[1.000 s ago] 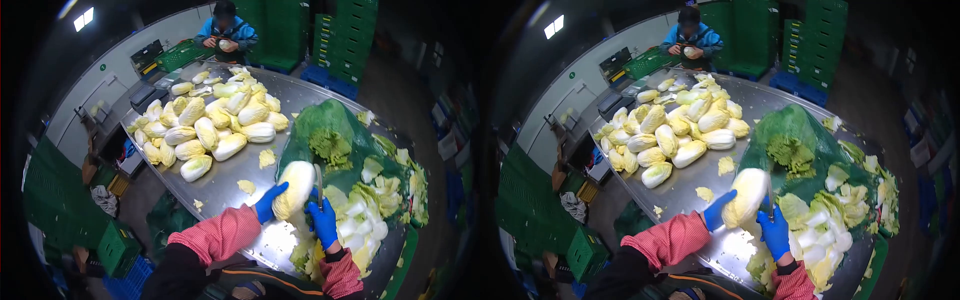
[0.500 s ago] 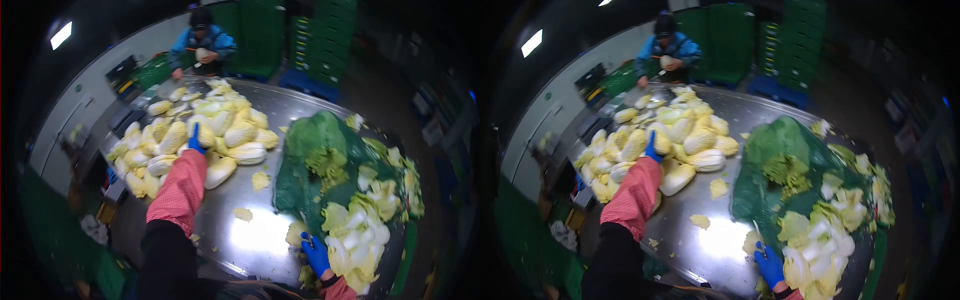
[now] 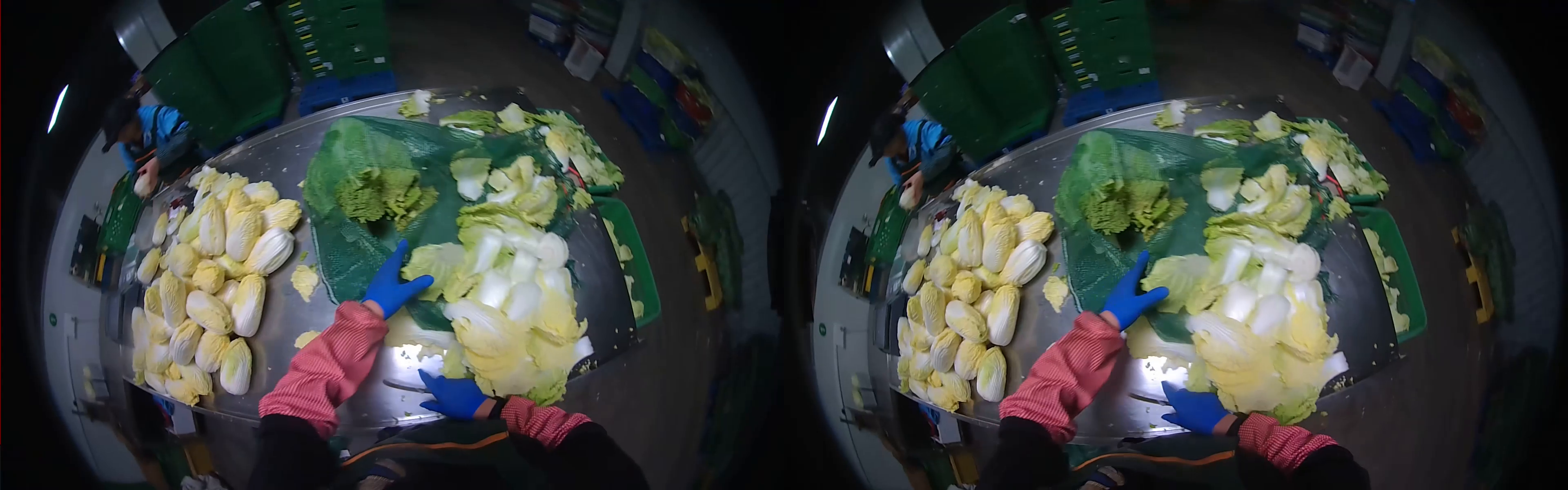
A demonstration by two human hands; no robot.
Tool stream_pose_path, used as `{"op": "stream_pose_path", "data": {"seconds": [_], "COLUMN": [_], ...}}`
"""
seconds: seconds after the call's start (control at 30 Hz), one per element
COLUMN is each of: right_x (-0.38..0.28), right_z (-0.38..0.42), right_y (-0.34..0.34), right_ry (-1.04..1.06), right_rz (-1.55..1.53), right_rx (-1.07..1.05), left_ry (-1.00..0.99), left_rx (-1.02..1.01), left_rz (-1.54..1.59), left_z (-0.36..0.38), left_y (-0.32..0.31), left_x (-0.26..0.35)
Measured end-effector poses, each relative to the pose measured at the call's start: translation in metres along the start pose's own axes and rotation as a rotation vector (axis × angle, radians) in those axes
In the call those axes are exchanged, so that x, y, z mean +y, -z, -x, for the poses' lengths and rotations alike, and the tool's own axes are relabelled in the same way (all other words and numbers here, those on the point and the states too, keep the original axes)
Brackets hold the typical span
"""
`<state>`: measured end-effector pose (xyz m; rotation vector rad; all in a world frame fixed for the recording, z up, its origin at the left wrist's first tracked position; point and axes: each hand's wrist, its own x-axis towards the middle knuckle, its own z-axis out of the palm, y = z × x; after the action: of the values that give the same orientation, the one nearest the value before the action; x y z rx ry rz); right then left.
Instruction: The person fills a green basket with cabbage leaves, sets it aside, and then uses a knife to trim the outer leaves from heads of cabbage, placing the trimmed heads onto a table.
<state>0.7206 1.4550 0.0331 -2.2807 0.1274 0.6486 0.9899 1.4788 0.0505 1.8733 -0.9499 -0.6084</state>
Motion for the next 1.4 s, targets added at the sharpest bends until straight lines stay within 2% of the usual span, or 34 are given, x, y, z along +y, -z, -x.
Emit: {"op": "stream_pose_path", "data": {"seconds": [0.07,0.13,0.17,0.2,0.23,0.33,0.43,0.47,0.53,0.6,0.67,0.7,0.73,0.77,0.83,0.87,0.93,0.97,1.0,1.07,1.1,1.17,1.27,1.33,1.37,1.4], "right_x": [0.027,0.057,0.078,0.081,0.086,0.13,0.161,0.179,0.222,0.281,0.349,0.382,0.408,0.402,0.379,0.382,0.41,0.415,0.391,0.388,0.379,0.349,0.303,0.27,0.271,0.256], "right_z": [0.005,0.009,0.008,0.021,0.036,0.059,0.105,0.109,0.116,0.109,0.103,0.109,0.117,0.142,0.198,0.201,0.207,0.208,0.21,0.191,0.181,0.166,0.136,0.115,0.096,0.089], "right_y": [-0.013,-0.032,-0.06,-0.044,-0.026,-0.012,0.008,0.011,0.022,0.03,0.039,0.054,0.069,0.107,0.192,0.211,0.214,0.22,0.234,0.219,0.209,0.187,0.153,0.145,0.131,0.137], "right_ry": [-0.048,-0.057,0.013,0.028,0.044,0.024,0.033,0.033,0.028,0.036,0.056,0.03,-0.008,-0.184,-0.498,-0.749,-0.413,-0.52,-0.586,-0.45,-0.457,-0.437,-0.44,-0.382,-0.199,-0.189], "right_rz": [-0.011,-0.054,-0.156,-0.463,-0.77,-0.766,-0.799,-0.792,-0.757,-0.63,-0.386,-0.251,-0.121,-0.06,0.12,0.315,0.077,-0.089,-0.207,-0.186,-0.22,-0.303,-0.495,-0.502,-0.479,-0.488], "right_rx": [0.032,0.103,0.342,0.313,0.279,0.35,0.456,0.5,0.605,0.74,0.898,0.946,0.976,0.863,0.558,0.333,1.135,1.153,1.175,1.314,1.27,1.151,0.933,0.894,0.989,0.927], "left_ry": [0.082,0.102,0.093,0.086,-0.111,0.028,-0.019,0.168,-0.184,-0.361,0.229,-0.046,-0.143,-0.258,-0.104,-0.191,-0.326,-0.389,-0.288,-0.113,-0.039,-0.089,0.286,0.501,0.492,0.484], "left_rx": [-0.03,-0.217,-0.297,-0.378,-0.194,-0.345,-0.486,-0.622,-0.318,-0.263,-0.661,-0.591,-0.489,-0.407,-0.481,-0.323,-0.364,-0.377,-0.341,-0.226,-0.153,0.101,-0.065,-0.474,-0.554,-0.599], "left_rz": [-0.367,-0.651,-0.806,-0.961,-0.943,-1.059,-0.626,-0.672,-0.567,-0.311,-0.497,-0.375,-0.16,0.04,-0.17,-0.212,-0.186,-0.177,-0.224,-0.38,-0.489,-0.986,-1.072,-1.027,-1.088,-1.081], "left_z": [-0.019,-0.02,-0.015,-0.006,0.002,-0.016,-0.038,-0.045,-0.052,-0.084,-0.124,-0.137,-0.147,-0.157,-0.166,-0.164,-0.164,-0.163,-0.163,-0.166,-0.166,-0.15,-0.117,-0.091,-0.08,-0.066], "left_y": [-0.035,-0.071,-0.094,-0.115,-0.135,-0.16,-0.21,-0.23,-0.28,-0.33,-0.346,-0.36,-0.37,-0.38,-0.366,-0.366,-0.336,-0.312,-0.286,-0.222,-0.187,-0.122,-0.053,-0.031,-0.031,-0.029], "left_x": [0.002,0.026,0.035,0.04,0.031,0.079,0.089,0.12,0.116,0.11,0.159,0.152,0.163,0.174,0.213,0.214,0.21,0.205,0.194,0.159,0.139,0.096,0.024,0.055,0.053,0.053]}}
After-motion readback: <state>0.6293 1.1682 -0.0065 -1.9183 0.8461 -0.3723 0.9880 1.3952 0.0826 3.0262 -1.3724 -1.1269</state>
